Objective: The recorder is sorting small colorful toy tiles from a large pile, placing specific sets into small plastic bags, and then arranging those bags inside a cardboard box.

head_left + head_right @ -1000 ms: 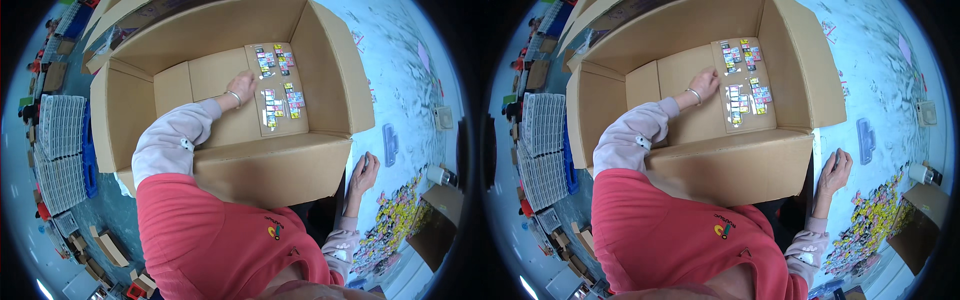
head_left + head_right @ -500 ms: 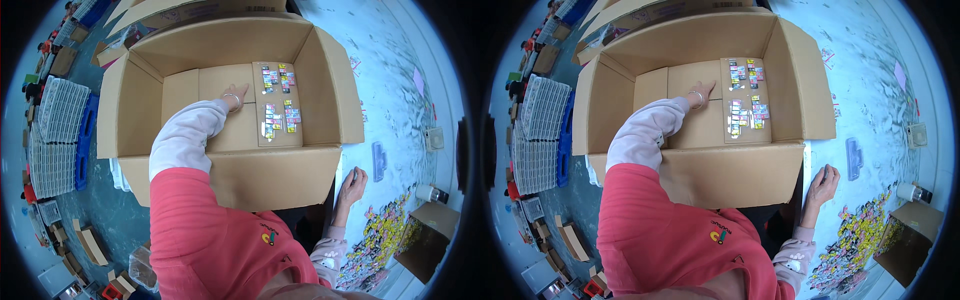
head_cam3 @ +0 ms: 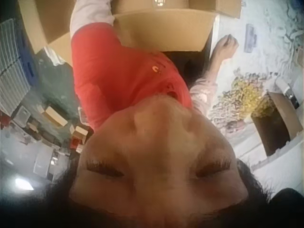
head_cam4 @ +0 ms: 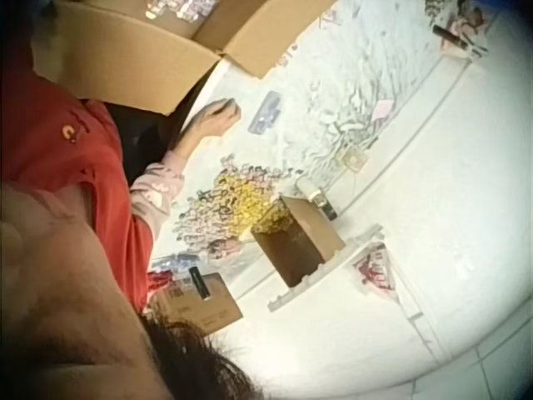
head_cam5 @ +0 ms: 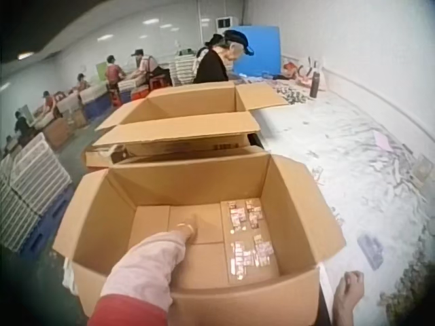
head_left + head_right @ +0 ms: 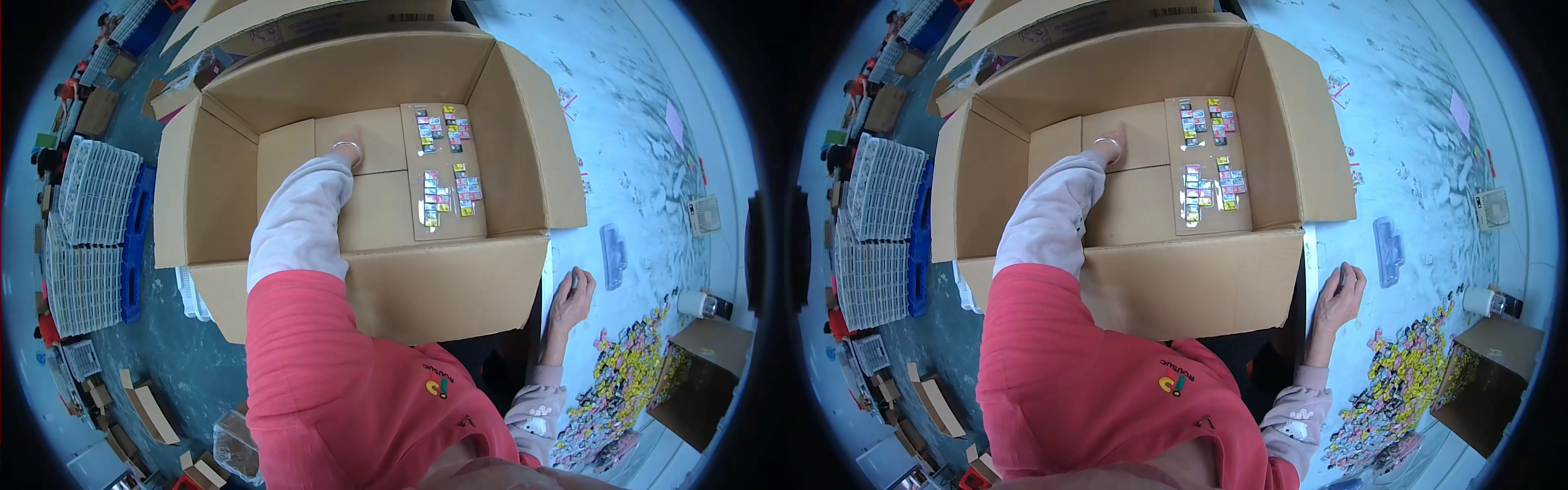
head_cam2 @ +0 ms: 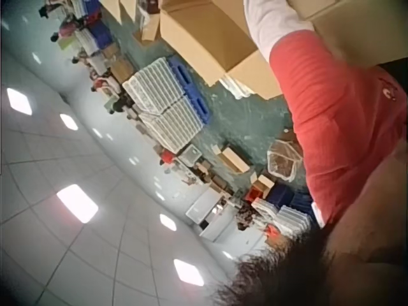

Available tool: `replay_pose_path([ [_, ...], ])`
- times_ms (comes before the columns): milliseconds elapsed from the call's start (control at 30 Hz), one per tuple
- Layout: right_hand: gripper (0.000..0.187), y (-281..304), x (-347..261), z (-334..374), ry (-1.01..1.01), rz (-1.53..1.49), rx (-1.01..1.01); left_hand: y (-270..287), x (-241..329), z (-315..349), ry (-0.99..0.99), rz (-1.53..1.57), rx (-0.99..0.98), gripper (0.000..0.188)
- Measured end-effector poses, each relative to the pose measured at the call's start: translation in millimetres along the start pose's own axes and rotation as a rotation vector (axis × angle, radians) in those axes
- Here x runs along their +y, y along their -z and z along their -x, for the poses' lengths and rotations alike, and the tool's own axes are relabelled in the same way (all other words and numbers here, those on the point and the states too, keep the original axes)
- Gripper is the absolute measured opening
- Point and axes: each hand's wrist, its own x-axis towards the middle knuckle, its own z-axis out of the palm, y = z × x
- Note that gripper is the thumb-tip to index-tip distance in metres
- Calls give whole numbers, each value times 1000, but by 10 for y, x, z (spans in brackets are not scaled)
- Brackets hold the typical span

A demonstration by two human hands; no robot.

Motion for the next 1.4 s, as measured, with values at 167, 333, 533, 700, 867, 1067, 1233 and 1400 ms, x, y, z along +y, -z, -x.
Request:
replay_pose_path([
  [167,17,18,47,19,-16,-13,7,-73,-584,-150,52,-421,-307,56],
  [333,17,95,162,83,-98,5,-14,528,-58,22,-13,-298,-411,69],
  [533,18,13,85,19,-21,-40,-52,1028,-1324,537,41,-43,54,47],
  [700,23,28,23,-26,70,85,-91,1184,-1334,590,91,-269,-81,37],
  [867,29,173,139,-19,-12,-102,-231,1254,-1097,604,114,-503,-207,31],
  [1067,31,568,225,379,-17,-171,-173,1279,396,1102,-261,-143,-314,33],
  [1233,29,781,489,752,24,-171,-154,1036,413,1193,-186,-184,-596,67],
  [1400,20,657,615,887,-119,-269,-133,592,-532,694,-185,-399,-283,63],
])
